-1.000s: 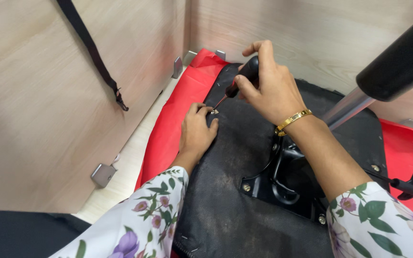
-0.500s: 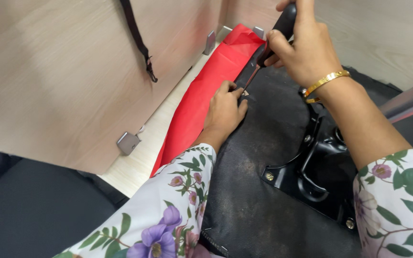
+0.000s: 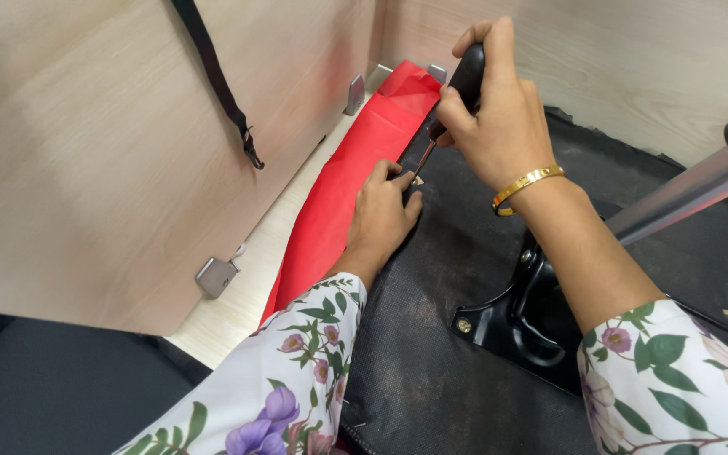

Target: The person uses a screwdriver to tighten screws on the underside of a black chair seat. They repeatedly insert the screwdriver, turn it clockwise, and reposition it to secure multiple fasteners along the seat edge.

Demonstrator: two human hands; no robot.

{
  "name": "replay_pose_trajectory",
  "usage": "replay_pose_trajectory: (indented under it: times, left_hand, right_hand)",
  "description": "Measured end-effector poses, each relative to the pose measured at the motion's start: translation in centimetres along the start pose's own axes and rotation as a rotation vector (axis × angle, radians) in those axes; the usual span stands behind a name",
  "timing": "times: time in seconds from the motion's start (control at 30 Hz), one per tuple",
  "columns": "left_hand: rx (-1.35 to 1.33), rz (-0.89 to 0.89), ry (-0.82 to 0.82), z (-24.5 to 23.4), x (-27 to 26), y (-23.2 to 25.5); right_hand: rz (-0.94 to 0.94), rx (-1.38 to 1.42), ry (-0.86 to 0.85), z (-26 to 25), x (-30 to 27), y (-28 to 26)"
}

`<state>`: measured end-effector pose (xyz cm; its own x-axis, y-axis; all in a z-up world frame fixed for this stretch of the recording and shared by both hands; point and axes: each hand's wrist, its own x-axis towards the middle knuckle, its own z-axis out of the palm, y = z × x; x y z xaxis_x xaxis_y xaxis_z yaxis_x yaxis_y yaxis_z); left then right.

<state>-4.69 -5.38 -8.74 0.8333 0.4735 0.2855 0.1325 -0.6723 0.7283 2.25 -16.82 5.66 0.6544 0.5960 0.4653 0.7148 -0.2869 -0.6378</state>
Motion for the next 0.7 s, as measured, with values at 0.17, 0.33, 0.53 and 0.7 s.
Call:
replay_pose_trajectory:
  times: [0.17, 0.33, 0.53, 0.7]
  left_hand:
    - [-0.007, -0.015, 0.001, -0.3, 0.0, 0.3]
    - [-0.071, -0.055, -0.035, -1.0, -0.1, 0.2]
    - [-0.08, -0.04, -0.033, -1.0, 0.3, -0.1]
    - [-0.093, -0.014, -0.022, -1.0, 0.2, -0.5]
  right_hand:
    - [0.1, -0.029, 0.023, -0.4, 0.0, -0.3]
    - [0.177, -0.065, 0.06, -0.8, -0.5, -0.8]
    - [0.206, -0.206, 0.065, -1.2, -1.4, -0.9]
    - [0.185, -0.246, 0.079, -0.3, -1.6, -2.1]
